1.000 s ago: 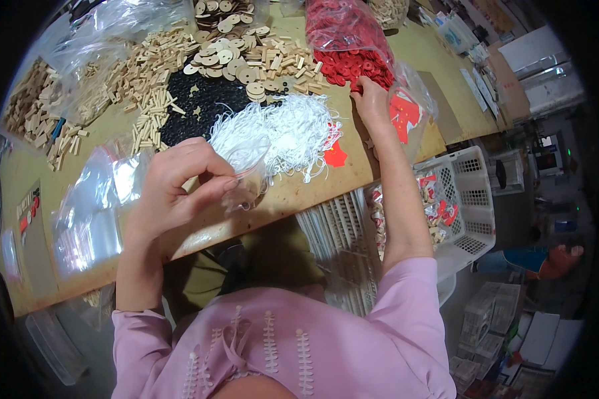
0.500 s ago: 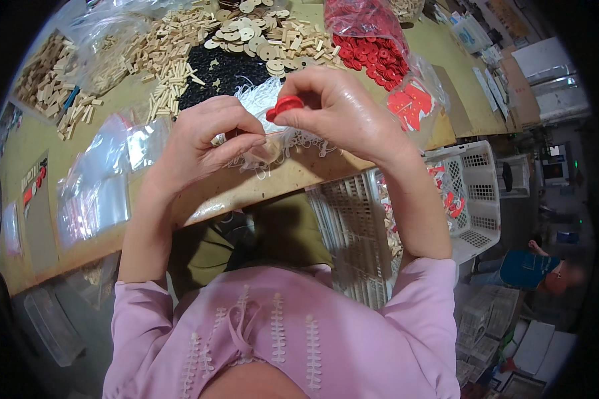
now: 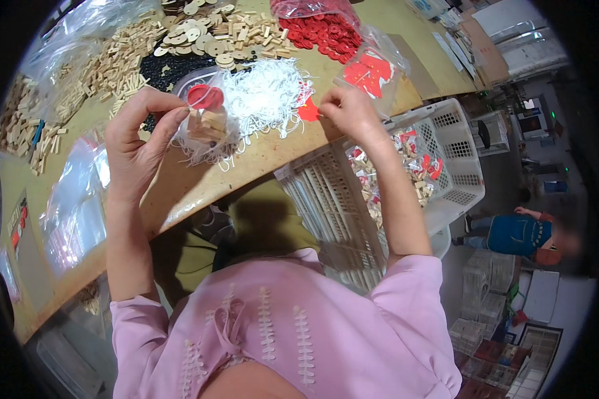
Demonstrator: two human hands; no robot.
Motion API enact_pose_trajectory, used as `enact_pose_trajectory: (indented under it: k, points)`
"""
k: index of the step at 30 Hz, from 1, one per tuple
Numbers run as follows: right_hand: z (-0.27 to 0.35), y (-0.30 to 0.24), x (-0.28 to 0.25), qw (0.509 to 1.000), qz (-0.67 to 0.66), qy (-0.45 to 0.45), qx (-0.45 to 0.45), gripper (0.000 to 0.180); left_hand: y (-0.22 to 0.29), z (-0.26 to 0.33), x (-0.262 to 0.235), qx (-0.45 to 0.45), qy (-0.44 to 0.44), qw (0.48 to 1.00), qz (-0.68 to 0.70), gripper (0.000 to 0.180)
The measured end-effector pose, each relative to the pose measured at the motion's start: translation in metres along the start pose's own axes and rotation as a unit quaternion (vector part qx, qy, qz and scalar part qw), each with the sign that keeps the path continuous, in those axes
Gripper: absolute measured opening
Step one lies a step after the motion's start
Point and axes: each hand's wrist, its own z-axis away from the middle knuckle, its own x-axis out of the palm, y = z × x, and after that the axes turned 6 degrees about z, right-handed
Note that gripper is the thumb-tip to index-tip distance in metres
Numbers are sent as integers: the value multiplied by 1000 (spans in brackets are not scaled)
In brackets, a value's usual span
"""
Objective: The person assembles small craft kits by placing wooden pieces, black beads, white strings, and red paper cutouts into clear plastic bags. The person seals each bag and places it into a white basket. The process is repeated for multiple kits.
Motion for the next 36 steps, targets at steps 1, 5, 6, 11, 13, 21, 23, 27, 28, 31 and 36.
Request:
enact_pose_trajectory:
  k: [1,5,6,11,13,21,23,27,28,31,36]
  points:
    - [3,8,17,998,-57,3,15,28,1,1,0,-7,-16,1000,-2,6]
    - [-2,17,49,996,-69,48,9,43,-2,2,2,-6,-39,999,-13,5]
    - [-4,16,52,997,-62,53,4,44,-3,2,3,1,-36,999,-13,5]
    - [-18,13,59,984,92,125,-84,50,-9,11,3,-22,-46,999,-14,6]
    - [-23,17,65,969,149,157,-118,50,-9,11,3,-24,-51,998,-11,6]
    - [-2,32,70,963,77,104,-237,43,-8,11,3,-37,-43,998,5,6]
    - [20,36,64,963,55,82,-252,40,-5,12,5,-38,-44,998,8,6]
    - [53,33,46,978,-92,48,-183,26,3,14,4,-59,-60,996,12,6]
    - [54,36,41,985,-103,53,-131,25,4,14,5,-58,-64,996,17,6]
    - [27,48,41,988,-113,90,-58,29,3,14,7,-50,-73,996,16,6]
    - [-11,10,36,993,62,74,-69,33,-6,12,5,-43,-59,997,-5,6]
